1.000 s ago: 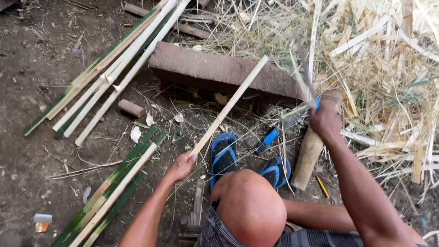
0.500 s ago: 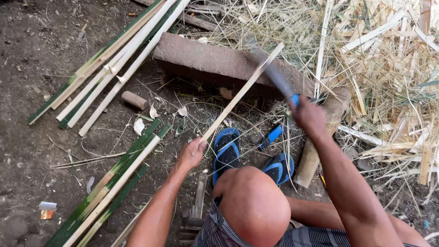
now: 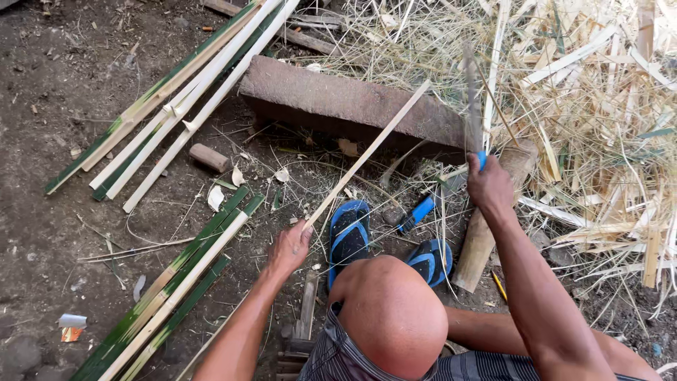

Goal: The person sits on the ground and uses a machete to split long bamboo stalks into thin strips. They repeatedly strike the bamboo against a wooden block to separate the layers and then set the finished strips aside.

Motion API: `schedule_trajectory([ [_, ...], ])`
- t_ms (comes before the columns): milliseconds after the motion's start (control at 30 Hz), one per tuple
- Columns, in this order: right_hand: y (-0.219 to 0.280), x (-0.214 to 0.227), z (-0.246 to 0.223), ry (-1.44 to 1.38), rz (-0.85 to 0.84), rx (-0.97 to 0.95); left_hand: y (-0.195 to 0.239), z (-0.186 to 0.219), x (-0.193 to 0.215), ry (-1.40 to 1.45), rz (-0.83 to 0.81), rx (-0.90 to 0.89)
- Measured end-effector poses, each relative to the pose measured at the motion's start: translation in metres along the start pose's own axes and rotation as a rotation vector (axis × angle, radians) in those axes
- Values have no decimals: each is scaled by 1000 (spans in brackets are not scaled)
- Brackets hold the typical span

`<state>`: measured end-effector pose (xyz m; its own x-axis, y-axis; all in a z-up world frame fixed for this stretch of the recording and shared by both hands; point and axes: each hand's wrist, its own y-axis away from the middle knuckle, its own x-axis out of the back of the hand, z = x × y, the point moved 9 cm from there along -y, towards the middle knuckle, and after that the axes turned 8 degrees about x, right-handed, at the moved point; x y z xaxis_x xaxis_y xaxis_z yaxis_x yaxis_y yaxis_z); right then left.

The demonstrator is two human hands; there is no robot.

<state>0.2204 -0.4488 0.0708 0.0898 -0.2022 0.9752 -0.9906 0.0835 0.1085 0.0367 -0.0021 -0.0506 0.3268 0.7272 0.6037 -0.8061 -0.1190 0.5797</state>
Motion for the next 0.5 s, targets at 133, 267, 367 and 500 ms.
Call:
schedule_trajectory([
  [133, 63, -47, -56, 42, -327, 219, -10, 26, -16, -12, 119, -134],
  [267, 128, -89, -121, 81, -580, 514, -17, 24, -25, -87, 82, -128],
  [367, 83, -68, -90, 123, -509, 336, -13, 19, -19, -26, 105, -162],
  [500, -8, -5, -34, 49, -171, 132, -14, 12, -20, -16, 23, -79],
])
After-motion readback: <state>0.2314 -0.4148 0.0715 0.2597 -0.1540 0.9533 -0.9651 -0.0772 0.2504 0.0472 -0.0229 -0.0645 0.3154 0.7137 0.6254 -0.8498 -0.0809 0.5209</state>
